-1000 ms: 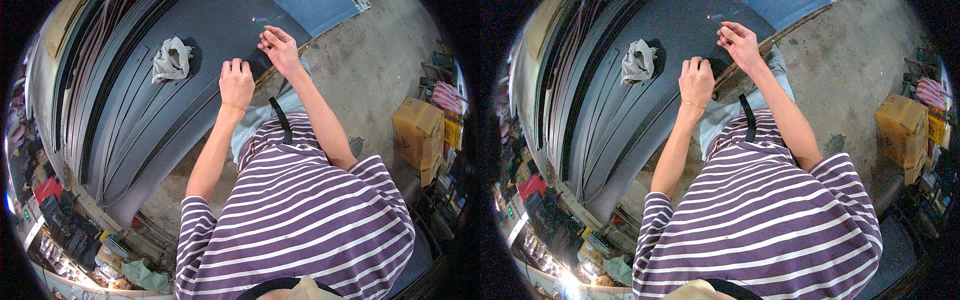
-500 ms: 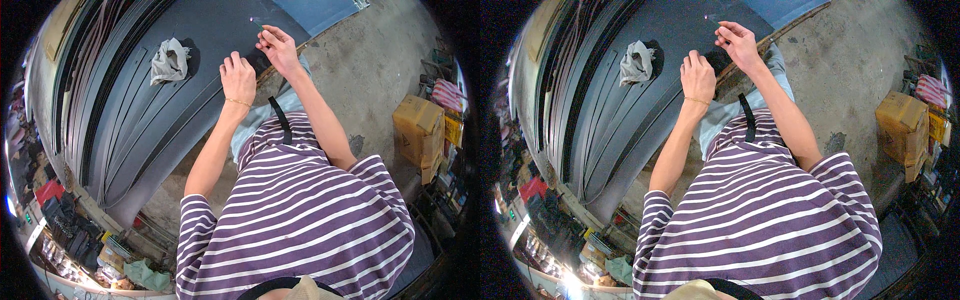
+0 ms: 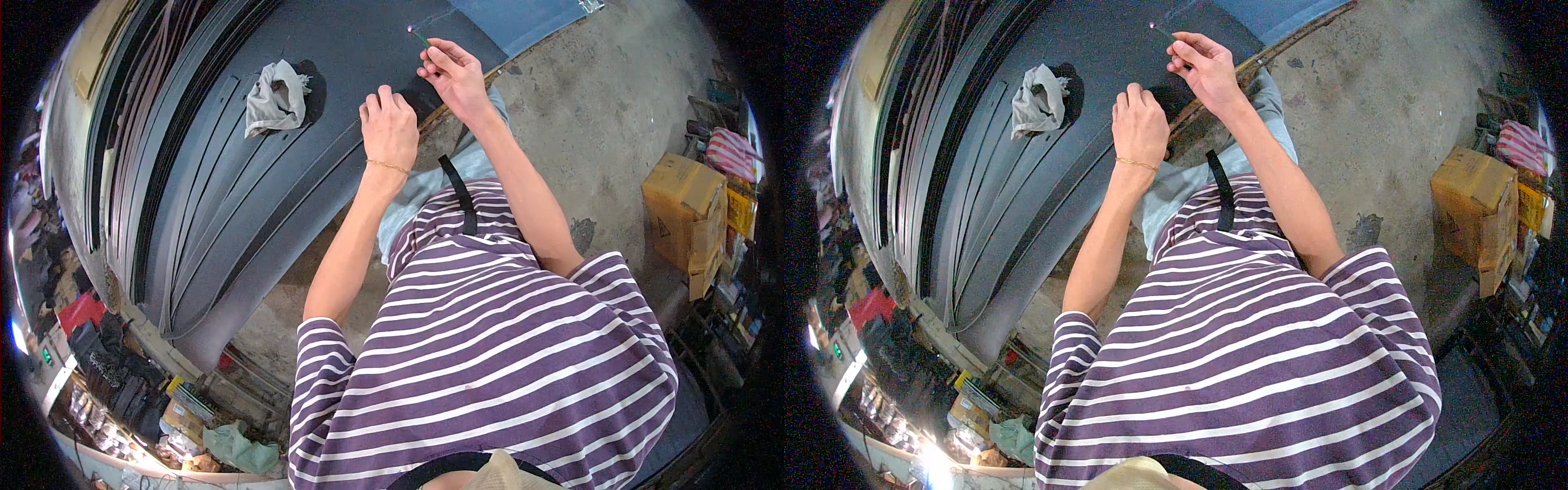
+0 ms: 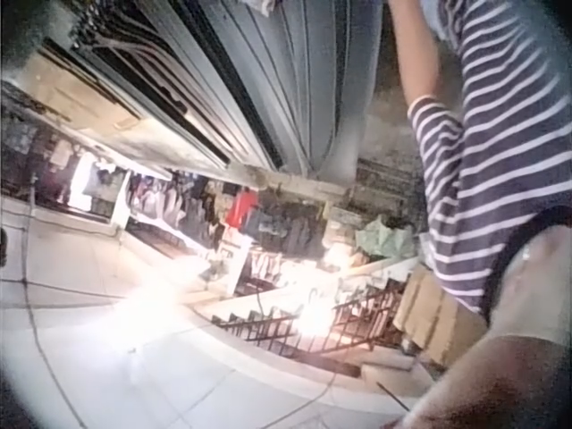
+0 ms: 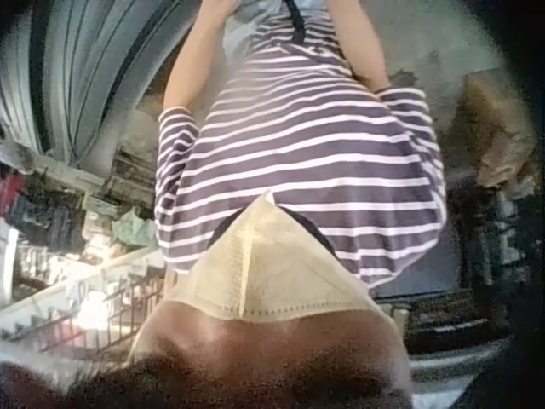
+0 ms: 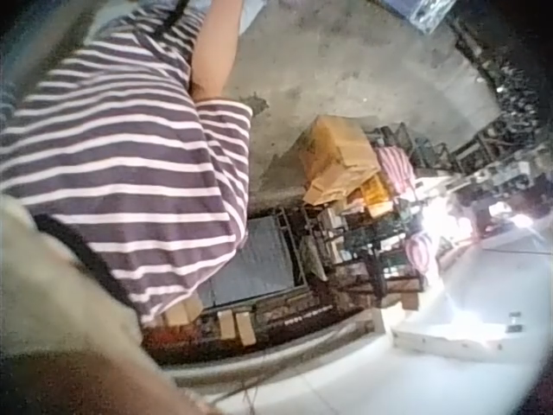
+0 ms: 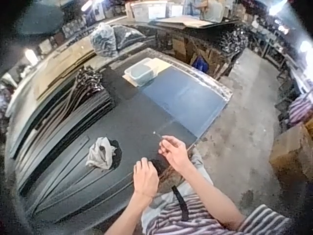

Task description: The person is applying a liquid finish to the edges and surfaces of leather belts using an applicator tool and a cloth.

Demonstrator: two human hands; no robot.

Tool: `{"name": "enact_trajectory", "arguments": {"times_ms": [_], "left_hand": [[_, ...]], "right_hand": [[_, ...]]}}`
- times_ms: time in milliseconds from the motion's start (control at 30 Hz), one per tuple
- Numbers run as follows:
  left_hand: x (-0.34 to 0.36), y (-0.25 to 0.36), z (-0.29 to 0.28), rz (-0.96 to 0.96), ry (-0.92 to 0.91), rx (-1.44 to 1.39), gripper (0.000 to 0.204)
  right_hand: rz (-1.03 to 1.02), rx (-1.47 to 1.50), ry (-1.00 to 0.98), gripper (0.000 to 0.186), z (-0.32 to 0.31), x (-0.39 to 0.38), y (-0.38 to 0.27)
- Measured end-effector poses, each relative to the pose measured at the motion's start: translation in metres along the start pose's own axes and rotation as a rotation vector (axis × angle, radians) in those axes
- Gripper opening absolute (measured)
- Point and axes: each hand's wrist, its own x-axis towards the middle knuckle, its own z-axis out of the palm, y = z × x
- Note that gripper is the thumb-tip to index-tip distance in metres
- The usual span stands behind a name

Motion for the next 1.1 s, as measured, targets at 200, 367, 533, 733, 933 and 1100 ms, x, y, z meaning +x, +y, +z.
{"name": "enact_trajectory", "arguments": {"times_ms": [200, 367, 533, 733, 933, 1100], "left_hand": [[0.013, 0.007, -0.005, -0.05, -0.102, 0.074, 0.013], [0.021, 0.009, -0.002, -0.062, -0.155, 0.092, 0.015], [0.019, 0.007, -0.002, -0.077, -0.118, 0.057, 0.017], [0.012, 0.002, 0.003, -0.127, -0.027, -0.096, 0.021], [-0.008, -0.017, 0.008, -0.275, 0.172, -0.508, 0.019], [-0.024, -0.02, 0.008, 0.038, 0.311, -0.446, 0.028]], "right_hand": [[0.0, -0.007, 0.017, 0.02, 0.002, -0.001, 0.0], [-0.002, -0.019, 0.018, 0.019, 0.003, -0.002, -0.001], [-0.007, -0.005, 0.01, 0.02, 0.002, -0.002, -0.001], [-0.015, 0.009, -0.016, 0.019, 0.001, 0.0, 0.001], [-0.006, 0.011, -0.012, 0.019, -0.001, -0.001, 0.0], [-0.025, 0.004, -0.051, 0.02, -0.002, 0.0, 0.001]]}}
